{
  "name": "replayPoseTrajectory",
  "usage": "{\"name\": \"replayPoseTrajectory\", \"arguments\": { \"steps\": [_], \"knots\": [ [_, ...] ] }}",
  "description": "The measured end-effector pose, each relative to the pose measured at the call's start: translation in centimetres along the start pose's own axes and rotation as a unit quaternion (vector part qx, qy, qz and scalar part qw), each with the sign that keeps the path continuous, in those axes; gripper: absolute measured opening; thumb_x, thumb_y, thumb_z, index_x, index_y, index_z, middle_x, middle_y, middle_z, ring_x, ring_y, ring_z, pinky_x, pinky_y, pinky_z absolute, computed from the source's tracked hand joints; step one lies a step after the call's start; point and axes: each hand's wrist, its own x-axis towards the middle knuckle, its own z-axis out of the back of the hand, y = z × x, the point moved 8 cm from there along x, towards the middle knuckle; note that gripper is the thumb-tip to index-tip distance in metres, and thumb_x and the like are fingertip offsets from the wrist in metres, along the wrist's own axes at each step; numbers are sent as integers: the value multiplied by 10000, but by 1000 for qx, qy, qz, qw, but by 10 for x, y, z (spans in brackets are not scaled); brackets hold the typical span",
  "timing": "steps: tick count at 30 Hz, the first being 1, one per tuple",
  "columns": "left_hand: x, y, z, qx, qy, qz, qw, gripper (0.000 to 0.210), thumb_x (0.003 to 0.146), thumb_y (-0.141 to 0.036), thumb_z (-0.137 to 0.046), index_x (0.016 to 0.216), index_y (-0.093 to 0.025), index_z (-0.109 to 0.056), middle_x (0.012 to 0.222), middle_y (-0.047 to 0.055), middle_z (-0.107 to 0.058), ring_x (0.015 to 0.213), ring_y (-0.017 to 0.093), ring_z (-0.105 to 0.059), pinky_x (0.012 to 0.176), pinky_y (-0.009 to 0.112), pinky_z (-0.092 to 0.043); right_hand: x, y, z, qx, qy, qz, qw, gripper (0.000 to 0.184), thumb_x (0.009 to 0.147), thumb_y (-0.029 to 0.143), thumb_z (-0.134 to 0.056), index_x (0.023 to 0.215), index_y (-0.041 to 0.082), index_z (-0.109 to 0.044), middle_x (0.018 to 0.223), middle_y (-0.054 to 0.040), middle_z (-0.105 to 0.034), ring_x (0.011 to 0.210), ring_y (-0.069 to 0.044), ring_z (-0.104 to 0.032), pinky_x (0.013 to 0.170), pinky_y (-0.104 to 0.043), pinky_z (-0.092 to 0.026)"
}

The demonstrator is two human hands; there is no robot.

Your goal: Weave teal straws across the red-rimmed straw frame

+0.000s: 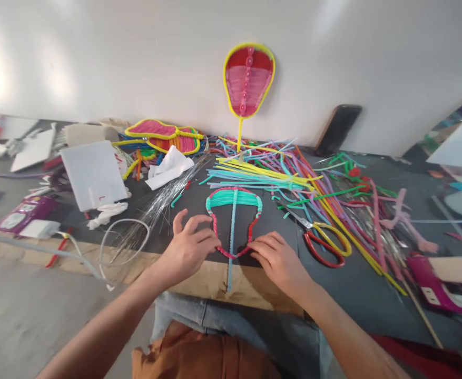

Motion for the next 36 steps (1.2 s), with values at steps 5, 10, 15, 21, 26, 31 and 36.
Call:
{"name": "replayPoseTrajectory", "arguments": {
  "steps": [5,10,15,21,26,31,36],
  "knots": [
    [0,-15,-18,17,24,-37,999,142,880,-162,-508,882,-245,-623,845,-16,-677,1174,232,-431,1055,564,-68,0,15,-13,-1,14,31,999,153,877,112,-518,946,154,-648,850,-69,-633,810,-194,-497,745,-318,-476],
    [6,-16,-25,11,33,-53,998,173,885,-126,-474,807,-212,-602,768,-11,-645,1120,218,-444,1049,553,-90,14,17,-22,-32,53,73,995,162,888,120,-495,857,151,-651,799,-65,-594,760,-183,-457,713,-296,-440],
    [11,-20,-24,-8,28,-85,996,215,909,-132,-428,754,-187,-566,716,-18,-613,1019,178,-473,1059,522,-110,24,18,-29,-34,106,140,984,228,906,108,-435,792,149,-627,744,-47,-566,695,-174,-407,686,-305,-398],
    [15,-23,-22,-21,17,-102,994,319,938,-102,-310,719,-172,-531,657,-21,-556,953,156,-486,1062,525,-104,32,18,-38,-10,136,154,979,246,905,100,-423,750,146,-609,731,-43,-570,693,-169,-409,680,-297,-398],
    [13,-20,-25,-8,47,-82,995,238,928,-131,-387,759,-181,-548,704,-23,-589,1004,166,-488,1068,530,-99,32,13,-38,14,141,141,980,190,899,130,-471,792,161,-625,770,-43,-590,727,-169,-447,711,-308,-430],
    [1,-13,-18,-7,41,-32,999,139,898,-164,-479,930,-232,-596,839,-16,-658,1183,209,-424,1083,550,-47,21,-2,-10,52,34,43,997,175,909,134,-469,982,166,-625,915,-73,-626,856,-179,-510,774,-314,-480],
    [-13,-1,-8,19,-2,38,999,253,854,-84,-483,951,-270,-626,946,-12,-673,1185,226,-429,1088,550,-31,10,12,-5,29,8,10,999,141,896,161,-509,934,188,-642,873,-64,-632,840,-188,-520,760,-334,-490]
  ]
}}
